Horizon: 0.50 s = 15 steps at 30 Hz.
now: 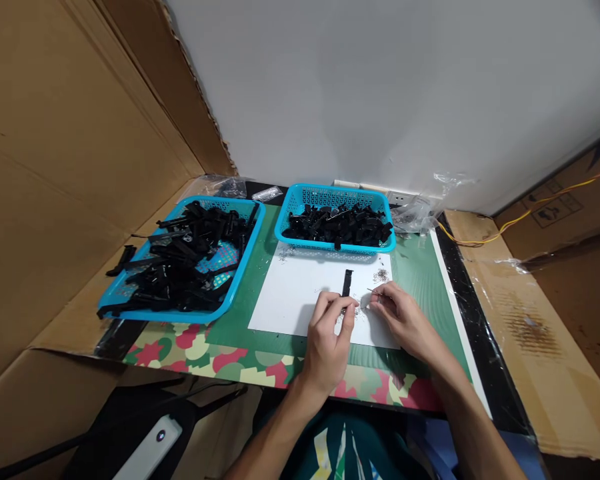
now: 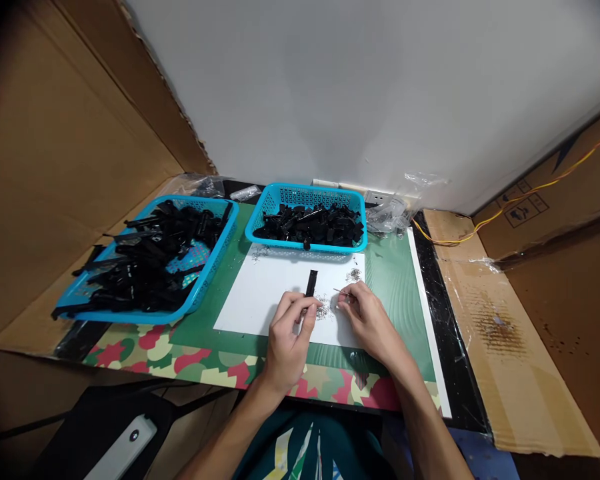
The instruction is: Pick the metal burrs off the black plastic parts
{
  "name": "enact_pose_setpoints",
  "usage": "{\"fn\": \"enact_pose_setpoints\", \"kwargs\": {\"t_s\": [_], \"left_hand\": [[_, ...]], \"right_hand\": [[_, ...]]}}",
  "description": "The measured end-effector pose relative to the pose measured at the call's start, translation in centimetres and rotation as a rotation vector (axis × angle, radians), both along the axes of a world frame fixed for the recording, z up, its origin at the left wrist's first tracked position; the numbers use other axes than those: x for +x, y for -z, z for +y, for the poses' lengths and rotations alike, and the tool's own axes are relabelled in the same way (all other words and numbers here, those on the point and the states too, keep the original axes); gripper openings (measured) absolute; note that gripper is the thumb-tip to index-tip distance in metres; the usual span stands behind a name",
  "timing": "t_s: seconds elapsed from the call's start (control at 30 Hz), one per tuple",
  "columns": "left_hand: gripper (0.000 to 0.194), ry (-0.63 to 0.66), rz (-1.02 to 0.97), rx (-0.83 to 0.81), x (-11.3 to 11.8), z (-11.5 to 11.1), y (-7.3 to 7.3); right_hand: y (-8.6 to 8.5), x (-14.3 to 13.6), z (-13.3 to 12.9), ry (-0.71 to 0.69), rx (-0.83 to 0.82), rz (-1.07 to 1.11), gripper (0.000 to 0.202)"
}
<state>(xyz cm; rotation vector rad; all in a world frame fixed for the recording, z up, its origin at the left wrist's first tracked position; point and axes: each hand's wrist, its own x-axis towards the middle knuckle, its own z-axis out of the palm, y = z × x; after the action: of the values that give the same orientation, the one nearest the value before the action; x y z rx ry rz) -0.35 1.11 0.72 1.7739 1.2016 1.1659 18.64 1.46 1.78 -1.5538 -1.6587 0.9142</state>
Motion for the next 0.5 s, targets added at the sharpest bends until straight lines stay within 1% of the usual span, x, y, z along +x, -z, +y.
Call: {"fn": "enact_pose_setpoints", "kwargs": {"t_s": [0.13,0.23,0.3,0.4,0.5], "left_hand": [[0.020,0.069,0.100,0.013,0.2,-0.1,-0.1],[0.019,0.120,0.087,-0.003,0.2,-0.1,-0.2],[0.020,0.159,0.061,-0.019,0.1,-0.2,-0.3],[0.021,0.210,0.045,-0.026,-0.1,-0.2,-0.4],[0.021,0.218,0.038,-0.024,-0.2,-0.3,-0.6]], "right_hand": [[-1.6,-0.2,-0.6,-0.042,-0.018,0.092,0.017],[-2.4,-0.5,-0.9,-0.069,-0.032,0.222,0.015],[-2.4,-0.7,-1.0,-0.052,-0.030,0.321,0.014],[-2.3,-0.6,-1.1,-0.038,-0.085,0.444,0.020],[-2.2,-0.3,-1.2,-0.045,-0.107,0.449,0.023]]}}
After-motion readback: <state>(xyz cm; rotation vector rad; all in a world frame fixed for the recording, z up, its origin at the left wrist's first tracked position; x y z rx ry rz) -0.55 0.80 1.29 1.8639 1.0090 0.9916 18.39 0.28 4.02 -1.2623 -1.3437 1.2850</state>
